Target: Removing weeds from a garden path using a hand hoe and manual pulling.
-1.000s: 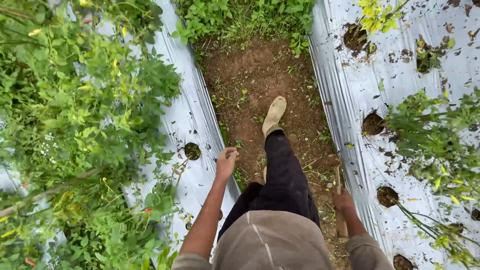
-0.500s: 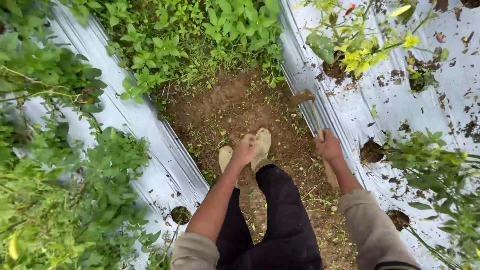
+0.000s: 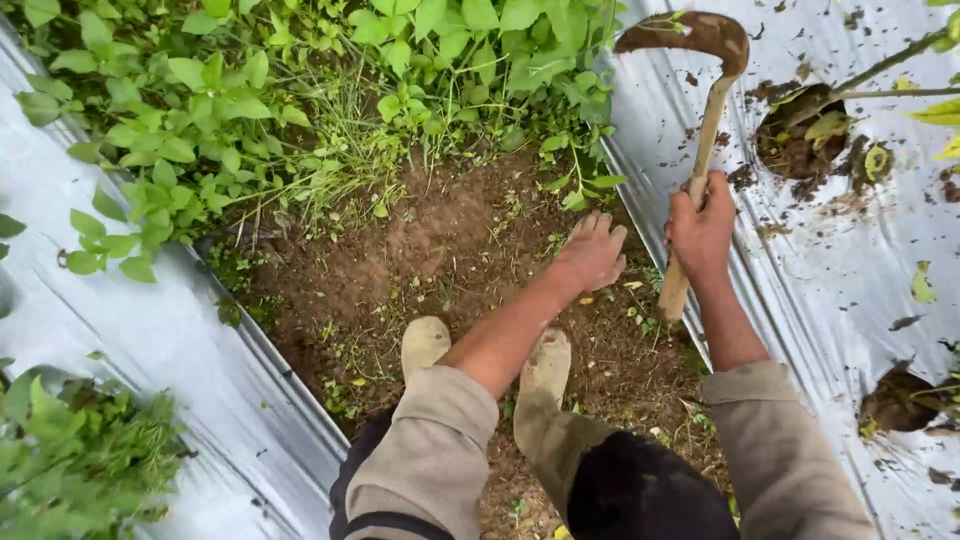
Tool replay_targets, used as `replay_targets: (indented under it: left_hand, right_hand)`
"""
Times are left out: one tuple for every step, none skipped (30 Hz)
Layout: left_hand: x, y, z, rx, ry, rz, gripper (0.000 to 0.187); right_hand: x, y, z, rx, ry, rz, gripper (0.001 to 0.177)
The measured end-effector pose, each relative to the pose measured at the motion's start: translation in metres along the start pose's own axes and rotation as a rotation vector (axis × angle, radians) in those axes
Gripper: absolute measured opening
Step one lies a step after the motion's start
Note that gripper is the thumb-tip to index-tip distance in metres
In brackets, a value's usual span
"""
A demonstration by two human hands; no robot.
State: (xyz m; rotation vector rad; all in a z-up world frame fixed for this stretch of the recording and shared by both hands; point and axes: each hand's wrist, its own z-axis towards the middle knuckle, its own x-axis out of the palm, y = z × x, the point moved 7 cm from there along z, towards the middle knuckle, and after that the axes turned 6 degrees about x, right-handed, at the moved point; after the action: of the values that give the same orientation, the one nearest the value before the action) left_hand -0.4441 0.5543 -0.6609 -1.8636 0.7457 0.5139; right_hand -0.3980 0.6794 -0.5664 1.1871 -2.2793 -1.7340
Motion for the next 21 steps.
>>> replay_targets:
  left_hand:
    - [-0.017, 0.011, 0.013, 0.027, -0.026, 0.029, 0.053]
    - [-0.034, 0.018, 0.023, 0.077, -0.034, 0.161, 0.053]
    - [-0.038, 0.021, 0.019, 0.105, -0.023, 0.268, 0.055]
    - [-0.053, 0.037, 0.024, 0.111, -0.029, 0.271, 0.055]
    - [-0.068, 0.046, 0.026, 0.173, -0.06, 0.615, 0.055]
    - [-0.082, 0.054, 0.026, 0.232, -0.094, 0.958, 0.056]
    - [-0.089, 0.074, 0.039, 0.235, -0.115, 0.976, 0.056]
    - [-0.096, 0.091, 0.05, 0.253, -0.146, 1.121, 0.063]
    - [-0.095, 0.108, 0.056, 0.267, -0.161, 1.252, 0.071]
    - [-0.103, 0.122, 0.071, 0.266, -0.166, 1.256, 0.071]
    - [-0.109, 0.134, 0.081, 0.296, -0.183, 1.183, 0.083]
    - [-0.117, 0.145, 0.091, 0.326, -0.2, 1.11, 0.095]
    - [-0.123, 0.154, 0.096, 0.321, -0.204, 1.123, 0.095]
    - [-0.136, 0.162, 0.1, 0.254, -0.272, 1.252, 0.092]
    - [-0.151, 0.167, 0.103, 0.187, -0.342, 1.379, 0.091]
    - [-0.158, 0.173, 0.104, 0.187, -0.349, 1.393, 0.091]
    - [-0.16, 0.185, 0.103, 0.075, -0.317, 1.395, 0.088]
    - [-0.163, 0.196, 0.102, -0.037, -0.284, 1.395, 0.088]
    - [-0.166, 0.194, 0.094, -0.036, -0.283, 1.398, 0.088]
    - [-0.172, 0.202, 0.085, -0.185, -0.211, 1.38, 0.09]
    - [-0.175, 0.209, 0.076, -0.324, -0.135, 1.36, 0.092]
  right_hand:
    - [0.007, -0.003, 0.011, -0.037, -0.027, 0.009, 0.007]
    - [0.014, -0.007, 0.02, -0.049, -0.027, 0.041, 0.007]
    - [0.023, -0.018, 0.016, -0.031, -0.005, 0.062, 0.007]
    - [0.028, -0.018, 0.024, -0.037, -0.01, 0.061, 0.007]
    - [0.033, -0.018, 0.028, -0.054, 0.005, 0.086, 0.006]
    - [0.038, -0.016, 0.031, -0.071, 0.02, 0.111, 0.006]
    - [0.039, -0.013, 0.035, -0.095, 0.009, 0.116, 0.006]
    - [0.041, -0.011, 0.04, -0.091, 0.011, 0.09, 0.007]
    - [0.044, -0.014, 0.038, -0.069, 0.021, 0.06, 0.008]
    - [0.045, -0.012, 0.047, -0.075, 0.019, 0.061, 0.008]
    - [0.05, -0.013, 0.053, -0.054, 0.033, -0.001, 0.004]
    - [0.054, -0.014, 0.058, -0.034, 0.047, -0.063, 0.009]
    - [0.062, -0.015, 0.061, -0.046, 0.047, -0.054, 0.009]
    - [0.069, -0.015, 0.064, -0.049, 0.045, -0.002, 0.01]
    - [0.075, -0.014, 0.066, -0.052, 0.038, 0.051, 0.011]
    - [0.087, -0.014, 0.066, -0.064, 0.035, 0.06, 0.011]
    - [0.094, -0.016, 0.061, -0.084, 0.004, 0.127, 0.013]
    - [0.1, -0.018, 0.057, -0.104, -0.027, 0.194, 0.016]
    - [0.108, -0.019, 0.047, -0.104, -0.027, 0.197, 0.016]
    - [0.114, -0.022, 0.038, -0.073, -0.06, 0.219, 0.014]
    - [0.119, -0.027, 0.026, -0.037, -0.099, 0.244, 0.012]
